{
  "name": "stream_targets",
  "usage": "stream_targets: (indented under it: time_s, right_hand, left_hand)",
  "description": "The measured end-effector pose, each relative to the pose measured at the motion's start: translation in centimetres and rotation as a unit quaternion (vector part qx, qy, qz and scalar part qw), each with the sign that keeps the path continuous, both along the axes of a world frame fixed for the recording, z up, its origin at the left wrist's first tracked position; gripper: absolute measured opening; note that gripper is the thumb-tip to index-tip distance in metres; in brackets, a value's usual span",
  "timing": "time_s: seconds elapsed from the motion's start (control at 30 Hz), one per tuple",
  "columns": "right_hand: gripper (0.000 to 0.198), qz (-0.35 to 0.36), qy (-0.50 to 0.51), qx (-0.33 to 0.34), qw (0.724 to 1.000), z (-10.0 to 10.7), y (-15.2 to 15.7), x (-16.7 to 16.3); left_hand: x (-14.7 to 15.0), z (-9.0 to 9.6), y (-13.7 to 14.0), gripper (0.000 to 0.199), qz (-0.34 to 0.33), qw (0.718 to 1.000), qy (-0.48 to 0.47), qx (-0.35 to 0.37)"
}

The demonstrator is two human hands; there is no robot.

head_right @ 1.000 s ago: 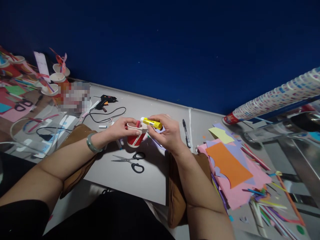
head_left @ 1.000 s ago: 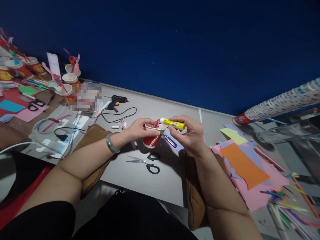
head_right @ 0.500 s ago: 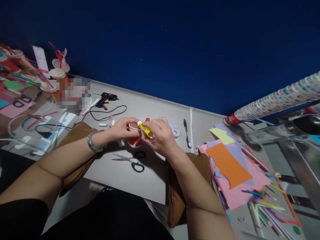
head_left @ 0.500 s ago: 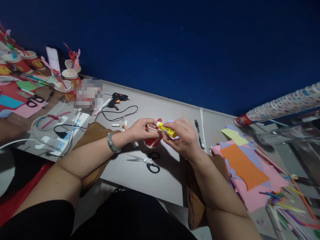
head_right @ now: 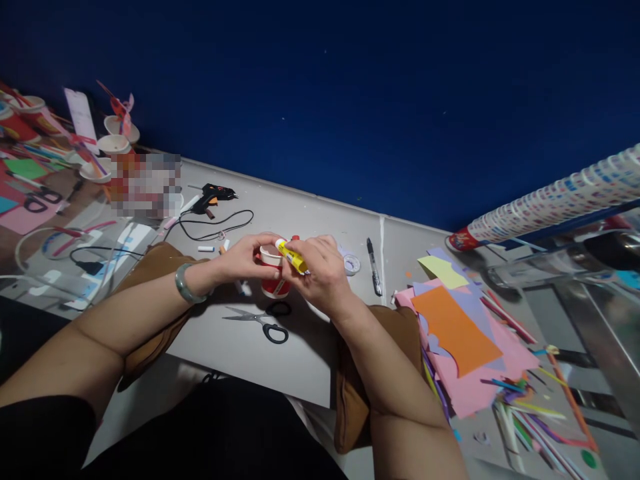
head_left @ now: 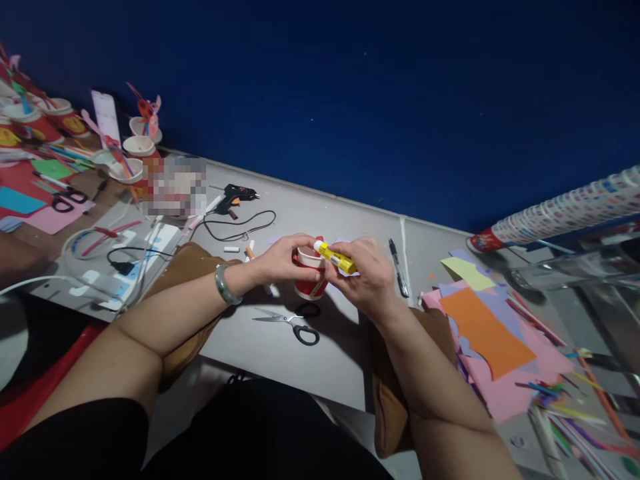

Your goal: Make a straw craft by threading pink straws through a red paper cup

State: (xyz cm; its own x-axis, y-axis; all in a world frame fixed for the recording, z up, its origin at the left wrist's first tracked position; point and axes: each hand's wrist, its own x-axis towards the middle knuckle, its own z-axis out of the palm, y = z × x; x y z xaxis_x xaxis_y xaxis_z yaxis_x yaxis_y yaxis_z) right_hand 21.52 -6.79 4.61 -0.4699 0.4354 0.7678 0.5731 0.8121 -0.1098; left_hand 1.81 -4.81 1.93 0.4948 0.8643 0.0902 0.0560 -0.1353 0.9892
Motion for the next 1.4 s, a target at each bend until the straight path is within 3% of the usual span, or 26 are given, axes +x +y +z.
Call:
stream_targets:
  time_s: [0.33,0.8,1.03,1.2,1.4]
  right_hand:
    - [0.021,0.007,0.019,-0.005,1.000,-0.4,-0.1,-0.1]
    - [0.017,-0.038,-0.029,0.079,0.996,-0.7,0.1,-0.4]
    - [0.024,-0.070,0.089,0.064,0.991,-0.2,-0.1,0.7]
    - [0.016,-0.039,0.052,0.035,0.997,0.2,-0.6,0.2]
    - [0.014,-0.049,-0.008,0.055,0.997,-0.4,-0.1,-0.1]
  left_hand:
    - [0.2,0.5,-0.6,0.034,0.018,0.998,0.026,-0.049]
    - [0.2,0.6,-1.2,0.016,0.004,0.991,0.091,0.098]
    - [0.3,0.8,-1.2,0.033,0.027,0.996,0.083,0.014]
    - [-0.1,1.1,-0.4,0.036,0.053,0.996,0.066,-0.013]
    - [-0.1,0.7,-0.8,0.038,0.028,0.998,0.062,-0.012]
